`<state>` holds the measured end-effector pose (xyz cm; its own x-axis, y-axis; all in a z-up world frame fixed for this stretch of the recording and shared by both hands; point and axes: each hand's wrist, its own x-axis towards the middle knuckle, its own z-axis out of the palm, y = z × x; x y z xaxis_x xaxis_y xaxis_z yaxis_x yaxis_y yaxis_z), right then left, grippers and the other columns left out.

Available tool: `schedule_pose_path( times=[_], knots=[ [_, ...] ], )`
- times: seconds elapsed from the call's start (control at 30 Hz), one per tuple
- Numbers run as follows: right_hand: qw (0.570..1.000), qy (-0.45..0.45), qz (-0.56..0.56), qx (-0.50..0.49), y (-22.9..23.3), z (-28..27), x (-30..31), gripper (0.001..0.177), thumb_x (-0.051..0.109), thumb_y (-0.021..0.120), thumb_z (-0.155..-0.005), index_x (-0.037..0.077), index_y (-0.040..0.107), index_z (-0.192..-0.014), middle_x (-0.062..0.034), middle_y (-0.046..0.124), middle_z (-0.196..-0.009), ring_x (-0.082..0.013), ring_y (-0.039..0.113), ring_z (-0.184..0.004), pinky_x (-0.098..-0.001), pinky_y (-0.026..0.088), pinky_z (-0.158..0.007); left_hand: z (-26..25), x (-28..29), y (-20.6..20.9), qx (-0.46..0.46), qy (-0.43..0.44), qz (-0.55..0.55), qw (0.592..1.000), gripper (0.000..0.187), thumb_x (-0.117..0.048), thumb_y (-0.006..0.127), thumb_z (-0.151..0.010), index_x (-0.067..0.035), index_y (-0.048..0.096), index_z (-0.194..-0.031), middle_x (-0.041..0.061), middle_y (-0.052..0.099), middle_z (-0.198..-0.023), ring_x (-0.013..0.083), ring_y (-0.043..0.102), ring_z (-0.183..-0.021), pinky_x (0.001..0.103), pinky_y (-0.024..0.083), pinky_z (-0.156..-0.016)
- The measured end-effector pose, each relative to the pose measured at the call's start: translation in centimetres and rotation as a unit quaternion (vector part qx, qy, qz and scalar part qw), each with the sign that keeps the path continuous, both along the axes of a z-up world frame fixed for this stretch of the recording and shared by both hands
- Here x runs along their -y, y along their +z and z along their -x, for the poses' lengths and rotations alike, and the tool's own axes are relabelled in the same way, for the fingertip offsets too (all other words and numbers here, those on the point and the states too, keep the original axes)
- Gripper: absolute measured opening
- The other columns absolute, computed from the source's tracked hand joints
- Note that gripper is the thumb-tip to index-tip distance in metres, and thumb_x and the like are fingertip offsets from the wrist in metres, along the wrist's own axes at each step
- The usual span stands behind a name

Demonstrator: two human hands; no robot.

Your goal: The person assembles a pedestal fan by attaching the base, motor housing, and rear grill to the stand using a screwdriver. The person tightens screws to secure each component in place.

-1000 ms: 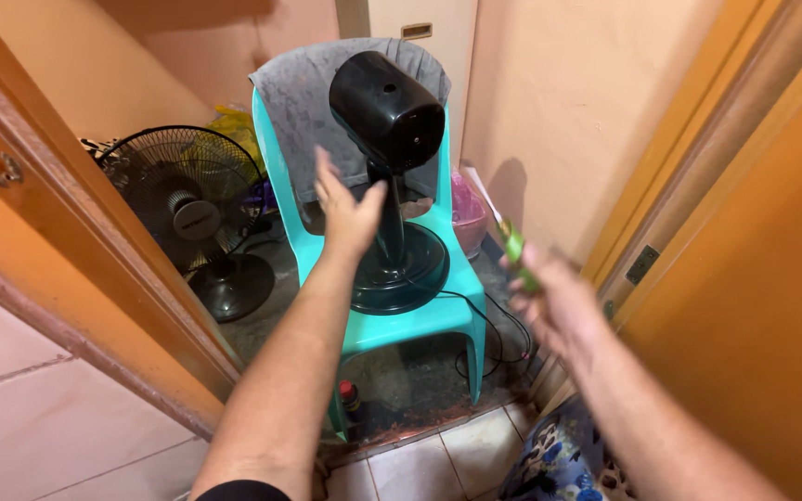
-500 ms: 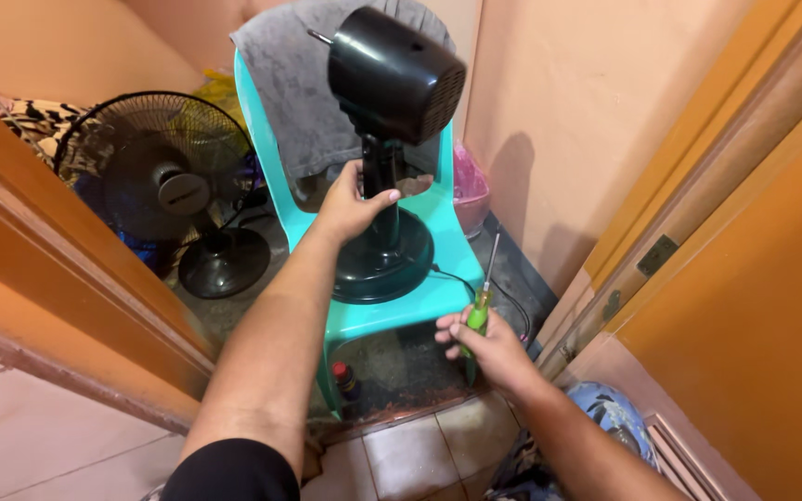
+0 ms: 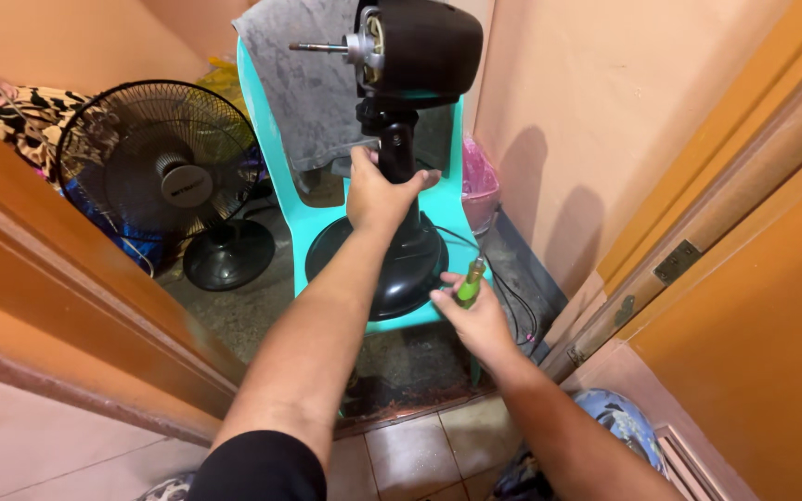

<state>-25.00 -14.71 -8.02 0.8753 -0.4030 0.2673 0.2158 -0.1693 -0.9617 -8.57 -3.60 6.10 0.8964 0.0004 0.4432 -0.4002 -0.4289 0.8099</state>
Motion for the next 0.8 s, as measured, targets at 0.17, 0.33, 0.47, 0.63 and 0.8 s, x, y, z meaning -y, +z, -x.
schedule_pose_path(
  times=[0.17, 0.33, 0.47, 0.63, 0.8],
  knots=[
    [0.992, -0.068, 0.094, -0.039, 0.5, -1.5, -1.1, 0.078, 0.03, 0.098, -0.061, 0.0, 0.057, -0.12, -0.0092, 0.066, -0.103, -0.0181, 0.065, -0.093, -0.0352, 0.055, -0.083, -2.2, 1.5, -2.4, 0.033, 0.04, 0.042, 0.998, 0.075, -0.037, 0.092, -0.065, -0.005, 0.047, -0.116, 0.016, 0.064, -0.116, 0.0345, 0.066, -0.104, 0.046, 0.054, -0.085],
    [0.969, -0.102, 0.213, -0.074, 1.4, -1.7, -1.0, 0.074, 0.033, 0.098, -0.062, -0.001, 0.058, -0.114, -0.0146, 0.069, -0.099, -0.0285, 0.067, -0.091, -0.04, 0.054, -0.081, -4.5, 2.5, -5.3, 0.08, -0.01, 0.077, 0.994, 0.066, -0.034, 0.092, -0.075, -0.006, 0.06, -0.126, 0.021, 0.064, -0.114, 0.0359, 0.064, -0.109, 0.043, 0.054, -0.095],
    [0.956, -0.1, 0.24, -0.134, 2.1, -3.0, -0.1, 0.069, 0.033, 0.095, -0.066, 0.0, 0.056, -0.112, -0.019, 0.069, -0.099, -0.0349, 0.067, -0.093, -0.0433, 0.053, -0.082, -5.6, 2.5, -5.8, 0.026, -0.089, 0.152, 0.984, 0.069, -0.036, 0.086, -0.078, -0.003, 0.054, -0.13, 0.019, 0.068, -0.117, 0.0348, 0.068, -0.113, 0.043, 0.053, -0.097],
    [0.934, -0.096, 0.269, -0.212, 2.4, -5.3, 1.4, 0.06, 0.033, 0.091, -0.073, 0.001, 0.055, -0.109, -0.022, 0.068, -0.101, -0.0377, 0.068, -0.096, -0.045, 0.053, -0.085, -6.3, 2.6, -5.3, 0.065, -0.064, 0.149, 0.985, 0.071, -0.028, 0.081, -0.083, -0.002, 0.047, -0.14, 0.022, 0.06, -0.13, 0.0385, 0.06, -0.122, 0.044, 0.049, -0.102],
    [0.935, -0.111, 0.263, -0.21, 1.7, -8.0, 2.7, 0.054, 0.029, 0.088, -0.076, 0.002, 0.055, -0.11, -0.0225, 0.068, -0.104, -0.0402, 0.066, -0.102, -0.0479, 0.051, -0.088, -6.1, 3.1, -4.3, -0.001, 0.044, 0.117, 0.992, 0.065, -0.026, 0.078, -0.085, -0.015, 0.048, -0.141, 0.012, 0.058, -0.133, 0.0379, 0.057, -0.123, 0.051, 0.048, -0.099]
  ],
)
